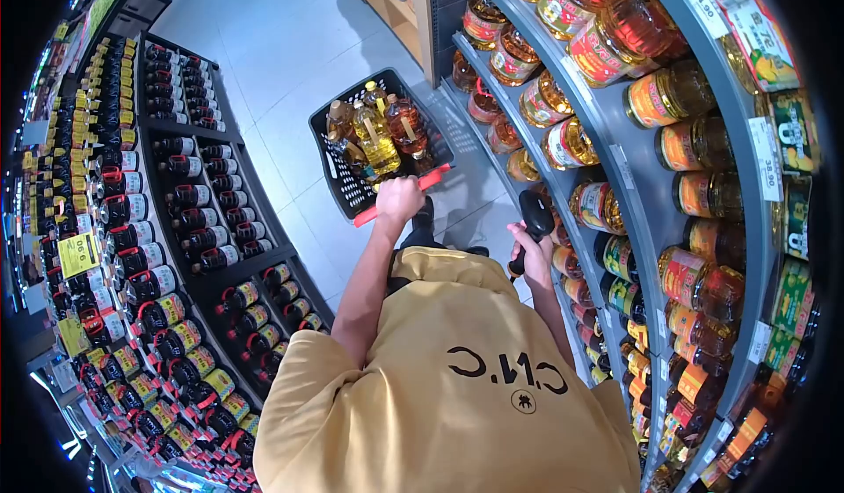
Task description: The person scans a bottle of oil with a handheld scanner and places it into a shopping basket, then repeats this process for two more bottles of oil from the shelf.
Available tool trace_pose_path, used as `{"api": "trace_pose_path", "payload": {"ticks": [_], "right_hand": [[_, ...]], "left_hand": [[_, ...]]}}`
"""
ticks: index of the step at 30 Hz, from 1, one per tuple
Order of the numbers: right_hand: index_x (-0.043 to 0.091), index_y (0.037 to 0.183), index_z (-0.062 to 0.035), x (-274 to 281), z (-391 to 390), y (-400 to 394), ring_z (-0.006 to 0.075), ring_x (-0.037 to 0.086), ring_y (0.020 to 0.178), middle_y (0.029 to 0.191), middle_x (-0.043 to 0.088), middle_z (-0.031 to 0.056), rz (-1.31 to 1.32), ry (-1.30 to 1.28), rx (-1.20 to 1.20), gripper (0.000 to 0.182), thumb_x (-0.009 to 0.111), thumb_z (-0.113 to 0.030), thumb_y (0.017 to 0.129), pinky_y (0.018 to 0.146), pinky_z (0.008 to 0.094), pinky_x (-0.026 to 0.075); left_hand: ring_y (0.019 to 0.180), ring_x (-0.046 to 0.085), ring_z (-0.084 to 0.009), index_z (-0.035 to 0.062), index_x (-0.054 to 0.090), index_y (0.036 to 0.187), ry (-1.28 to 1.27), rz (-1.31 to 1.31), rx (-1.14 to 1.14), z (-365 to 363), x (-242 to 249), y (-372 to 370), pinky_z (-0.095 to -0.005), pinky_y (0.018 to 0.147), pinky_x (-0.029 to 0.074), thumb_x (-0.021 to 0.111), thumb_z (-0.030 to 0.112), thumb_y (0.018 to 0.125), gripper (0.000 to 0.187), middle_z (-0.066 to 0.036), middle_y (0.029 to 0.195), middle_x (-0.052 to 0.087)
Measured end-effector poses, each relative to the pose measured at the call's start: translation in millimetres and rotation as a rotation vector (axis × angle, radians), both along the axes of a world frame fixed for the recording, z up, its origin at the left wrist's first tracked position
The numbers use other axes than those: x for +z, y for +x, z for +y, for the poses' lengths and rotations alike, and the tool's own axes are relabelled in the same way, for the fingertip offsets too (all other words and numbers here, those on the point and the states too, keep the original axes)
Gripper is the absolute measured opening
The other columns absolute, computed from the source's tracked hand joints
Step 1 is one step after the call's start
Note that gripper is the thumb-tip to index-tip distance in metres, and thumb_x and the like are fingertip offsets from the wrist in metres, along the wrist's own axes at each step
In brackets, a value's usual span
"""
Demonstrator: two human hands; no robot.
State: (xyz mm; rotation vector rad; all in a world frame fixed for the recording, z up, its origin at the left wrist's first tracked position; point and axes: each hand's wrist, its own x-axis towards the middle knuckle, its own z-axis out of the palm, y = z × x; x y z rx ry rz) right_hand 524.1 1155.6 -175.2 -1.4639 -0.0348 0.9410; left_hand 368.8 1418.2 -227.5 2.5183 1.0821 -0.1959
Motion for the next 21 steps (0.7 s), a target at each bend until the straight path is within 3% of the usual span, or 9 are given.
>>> {"api": "trace_pose_path", "payload": {"ticks": [2,9,13,21], "right_hand": [[0.061,0.102,0.0008,0,4,1,0.0088,0.053,0.054,0.091,0.068,0.0082,-0.011,-0.016,-0.005,0.020,0.070,-0.011,0.088,0.048,0.0251,0.044],[0.059,0.101,0.0002,0,40,-5,0.0087,0.052,0.052,0.088,0.068,0.0077,-0.017,-0.039,-0.034,0.022,0.071,-0.009,0.085,0.047,0.0247,0.043],[0.057,0.103,-0.0034,-7,67,-17,0.0080,0.052,0.052,0.095,0.069,0.0093,0.015,-0.061,-0.029,0.021,0.069,-0.008,0.087,0.045,0.0247,0.045],[0.056,0.102,-0.0025,5,99,-34,0.0081,0.052,0.050,0.095,0.069,0.0113,-0.067,-0.058,-0.078,0.019,0.068,-0.007,0.087,0.044,0.0238,0.044]], "left_hand": [[0.066,0.070,-0.0366,0.0060,0.069,0.078,0.070,-0.042,-0.032,9,-9,-3,-0.0483,0.067,0.057,0.058,0.025,0.084,0.023,-0.019,0.071,0.070],[0.065,0.070,-0.0369,0.0061,0.068,0.076,0.090,-0.075,-0.041,50,-17,1,-0.0484,0.066,0.057,0.059,0.021,0.082,0.018,-0.020,0.072,0.070],[0.067,0.069,-0.0389,0.0060,0.070,0.076,0.051,-0.088,-0.036,83,-12,5,-0.0500,0.069,0.057,0.060,0.023,0.082,0.021,-0.020,0.072,0.070],[0.074,0.071,-0.0383,0.0051,0.073,0.077,0.012,-0.059,-0.064,135,-9,14,-0.0469,0.074,0.058,0.058,0.024,0.082,0.024,-0.022,0.078,0.071]]}}
